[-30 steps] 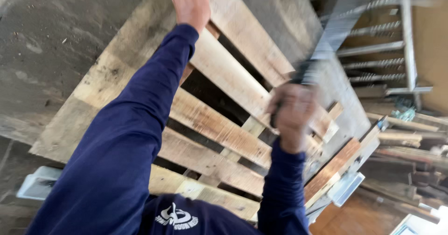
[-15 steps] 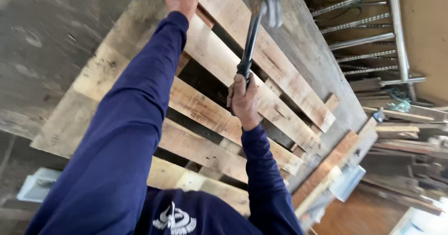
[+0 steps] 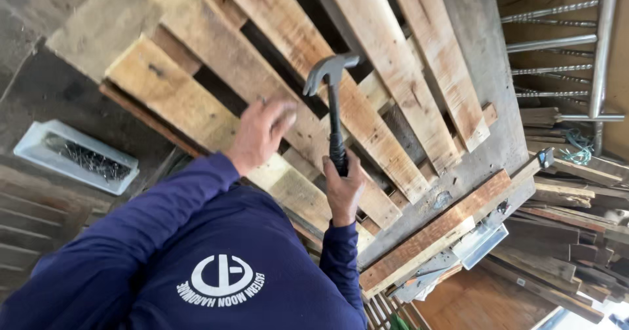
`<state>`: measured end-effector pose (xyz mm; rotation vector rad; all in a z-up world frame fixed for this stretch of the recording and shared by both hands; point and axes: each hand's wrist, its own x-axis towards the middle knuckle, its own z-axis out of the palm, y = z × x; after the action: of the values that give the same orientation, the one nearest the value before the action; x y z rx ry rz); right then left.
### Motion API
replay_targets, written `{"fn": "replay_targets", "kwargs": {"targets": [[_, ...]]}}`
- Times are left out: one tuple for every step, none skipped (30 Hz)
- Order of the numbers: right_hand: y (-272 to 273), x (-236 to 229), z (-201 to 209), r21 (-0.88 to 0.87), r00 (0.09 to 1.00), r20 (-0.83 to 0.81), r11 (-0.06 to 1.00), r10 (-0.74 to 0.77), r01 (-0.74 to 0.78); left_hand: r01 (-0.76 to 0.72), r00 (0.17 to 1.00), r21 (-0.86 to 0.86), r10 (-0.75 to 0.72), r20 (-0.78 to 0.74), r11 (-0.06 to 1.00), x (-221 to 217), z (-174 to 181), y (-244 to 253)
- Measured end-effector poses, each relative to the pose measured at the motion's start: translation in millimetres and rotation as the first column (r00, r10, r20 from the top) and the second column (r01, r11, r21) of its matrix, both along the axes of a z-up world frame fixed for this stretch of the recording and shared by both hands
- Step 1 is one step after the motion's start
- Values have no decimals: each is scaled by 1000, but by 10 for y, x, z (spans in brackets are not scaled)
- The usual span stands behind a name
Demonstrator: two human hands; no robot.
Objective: The person repairs a wooden pallet by hammering nails into the wooden slats and blocks, occasionally picking up new nails from a container.
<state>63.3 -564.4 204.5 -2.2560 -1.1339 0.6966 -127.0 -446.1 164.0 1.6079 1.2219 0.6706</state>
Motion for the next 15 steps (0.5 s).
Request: {"fn": "replay_targets", "kwargs": {"targets": [[-234,-16,-23,-60,1000,-11,998,-8,7,15,1000,71,-16,17,997,-38,-24,-337],[-452,-11,-46,-29,1000,-4,999,23,-23,25,999,142,-31,39,990,-45,-55,-668],[-673,-20,-73,1,999,4,999,54,-54,33,997,214,-46,59,976,-45,-92,-970],[-881,-21,-106,29,995,4,994,102,-102,41,999,229,-43,4,973,-40,-142,-1231],[-1086,-19,-147,35,993,-7,992,119,-119,49,998,242,-38,-52,969,-29,-201,-1450],[-1267,-12,-215,43,990,-22,989,142,-141,55,993,253,-27,-111,966,-14,-255,-1664],[-1440,-12,-289,50,986,-36,986,164,-162,54,992,208,-29,-125,977,5,-297,-1880],[-1578,-17,-367,75,970,56,968,235,-239,51,990,163,-29,-136,985,40,-332,-2065],[-1695,-36,-451,95,942,149,944,301,-316,47,989,117,-30,-144,992,81,-367,-2238],[-1796,-46,-537,113,900,241,910,364,-399,33,985,209,4,-172,977,146,-417,-2396],[-1851,-35,-600,130,885,259,893,388,-430,23,979,297,39,-200,954,220,-469,-2522],[-1931,-66,-617,135,873,261,880,412,-455,26,969,364,66,-239,931,232,-501,-2689],[-2021,-107,-598,140,861,262,866,435,-480,0,974,384,87,-210,923,269,-534,-2804],[-2105,-152,-559,153,816,346,830,464,-537,-26,976,411,112,-188,911,295,-571,-2885],[-2181,-204,-494,166,765,427,789,483,-591,-52,978,445,135,-157,894,336,-582,-3018]]}}
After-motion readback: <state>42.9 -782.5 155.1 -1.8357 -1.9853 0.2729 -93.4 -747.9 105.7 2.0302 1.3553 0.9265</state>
